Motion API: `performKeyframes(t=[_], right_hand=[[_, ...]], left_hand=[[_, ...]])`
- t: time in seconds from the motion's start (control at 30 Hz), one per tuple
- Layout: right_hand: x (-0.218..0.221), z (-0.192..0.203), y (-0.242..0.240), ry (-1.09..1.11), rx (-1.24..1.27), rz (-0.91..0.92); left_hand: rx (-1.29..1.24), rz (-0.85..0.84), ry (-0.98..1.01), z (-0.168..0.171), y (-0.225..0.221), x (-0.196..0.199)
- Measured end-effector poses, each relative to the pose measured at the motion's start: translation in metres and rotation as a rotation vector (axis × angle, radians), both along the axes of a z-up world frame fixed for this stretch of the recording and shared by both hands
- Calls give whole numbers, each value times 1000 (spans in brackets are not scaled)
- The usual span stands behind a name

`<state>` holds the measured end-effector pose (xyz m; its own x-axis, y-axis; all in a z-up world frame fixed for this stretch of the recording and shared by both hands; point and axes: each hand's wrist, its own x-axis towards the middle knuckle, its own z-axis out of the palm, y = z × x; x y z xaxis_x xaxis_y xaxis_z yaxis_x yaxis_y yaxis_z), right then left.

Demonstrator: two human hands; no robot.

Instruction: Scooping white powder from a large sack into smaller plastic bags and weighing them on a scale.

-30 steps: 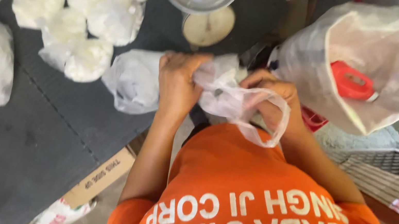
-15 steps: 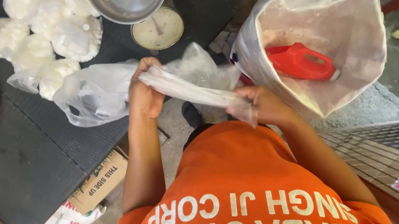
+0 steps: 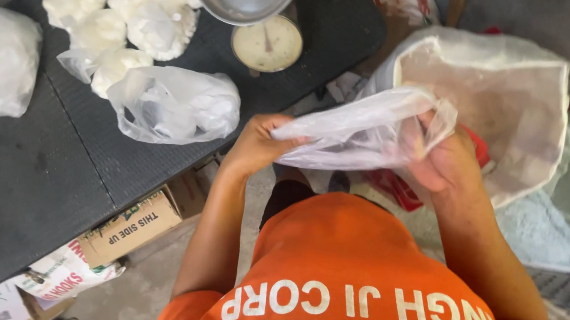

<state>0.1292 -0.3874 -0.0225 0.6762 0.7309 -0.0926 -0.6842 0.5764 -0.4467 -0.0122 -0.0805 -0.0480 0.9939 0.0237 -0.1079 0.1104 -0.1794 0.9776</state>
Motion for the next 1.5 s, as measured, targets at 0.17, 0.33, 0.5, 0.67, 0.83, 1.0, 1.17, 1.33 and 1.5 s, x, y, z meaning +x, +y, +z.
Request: performKeyframes(t=[0.17,0.33,0.5,0.67,0.83,1.0,1.17,1.33,1.5], right_hand=[[33,45,16,-110,-30,139],[71,106,65,-28,-360,-30],[137,69,111,-1192,-590,12],[141,93,191,-1758,-1221,-187],[145,97,235,-1697,-1168,-296],[140,98,259,-1752,-1440,-181],[139,93,267,-1866,-1482,-238],[136,103,265,-1904,-1563,-199],[146,97,250,-1803,-1643,-196]], left_hand=[[-716,379,-113,-3,58,39],[-1071,545,-135,25,98,79],[-1110,480,-188,50,123,98],[-987,346,-331,31,161,105],[-817,268,-435,48,186,102],[250,510,-369,89,178,112],[530,714,-391,89,168,121],[812,721,-382,92,161,127],[915,645,-229,86,159,127]])
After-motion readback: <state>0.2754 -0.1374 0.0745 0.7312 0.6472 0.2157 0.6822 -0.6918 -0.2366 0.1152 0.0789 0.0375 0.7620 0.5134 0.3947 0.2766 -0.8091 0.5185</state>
